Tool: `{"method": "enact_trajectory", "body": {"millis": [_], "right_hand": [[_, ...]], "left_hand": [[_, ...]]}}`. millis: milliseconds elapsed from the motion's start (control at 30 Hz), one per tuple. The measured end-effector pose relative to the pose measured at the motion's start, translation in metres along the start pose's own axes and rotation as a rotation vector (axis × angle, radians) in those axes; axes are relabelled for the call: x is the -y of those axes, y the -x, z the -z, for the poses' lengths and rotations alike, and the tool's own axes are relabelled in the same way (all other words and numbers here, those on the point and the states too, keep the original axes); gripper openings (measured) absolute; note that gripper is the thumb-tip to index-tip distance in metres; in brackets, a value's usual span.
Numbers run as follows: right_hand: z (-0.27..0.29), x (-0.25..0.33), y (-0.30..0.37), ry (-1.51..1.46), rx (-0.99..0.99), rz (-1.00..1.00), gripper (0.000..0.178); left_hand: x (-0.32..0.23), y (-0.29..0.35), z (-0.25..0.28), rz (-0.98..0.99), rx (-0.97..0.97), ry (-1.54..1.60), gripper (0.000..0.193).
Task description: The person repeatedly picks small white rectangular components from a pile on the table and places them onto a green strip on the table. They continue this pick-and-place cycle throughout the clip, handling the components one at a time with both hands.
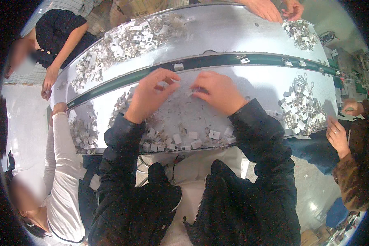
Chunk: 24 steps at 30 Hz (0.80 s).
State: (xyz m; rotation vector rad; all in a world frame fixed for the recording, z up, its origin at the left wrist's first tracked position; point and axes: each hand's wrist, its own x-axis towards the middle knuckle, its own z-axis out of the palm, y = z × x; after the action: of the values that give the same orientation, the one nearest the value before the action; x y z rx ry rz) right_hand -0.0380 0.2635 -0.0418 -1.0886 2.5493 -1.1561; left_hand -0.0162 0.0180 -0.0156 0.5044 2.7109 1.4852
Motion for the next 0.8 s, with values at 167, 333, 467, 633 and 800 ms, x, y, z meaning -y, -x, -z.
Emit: {"method": "enact_trajectory", "body": {"millis": [167,333,467,633,800], "right_hand": [[-0.003,-0.006,-0.008,-0.129,-0.141,-0.100,0.018],[0.000,-0.002,-0.007,-0.110,-0.097,-0.091,0.016],[-0.003,0.005,-0.008,-0.130,-0.050,-0.082,0.016],[-0.006,0.008,-0.011,-0.256,-0.125,-0.148,0.018],[-0.004,0.002,-0.008,-0.285,-0.031,-0.280,0.026]], "left_hand": [[0.008,0.003,-0.011,0.030,0.140,-0.055,0.024],[0.017,0.006,-0.002,-0.164,0.052,-0.204,0.014],[0.016,-0.001,-0.008,-0.086,-0.012,-0.299,0.012],[0.015,-0.006,-0.012,-0.090,0.163,-0.152,0.013],[0.010,0.001,-0.010,-0.091,0.240,-0.101,0.019]]}}
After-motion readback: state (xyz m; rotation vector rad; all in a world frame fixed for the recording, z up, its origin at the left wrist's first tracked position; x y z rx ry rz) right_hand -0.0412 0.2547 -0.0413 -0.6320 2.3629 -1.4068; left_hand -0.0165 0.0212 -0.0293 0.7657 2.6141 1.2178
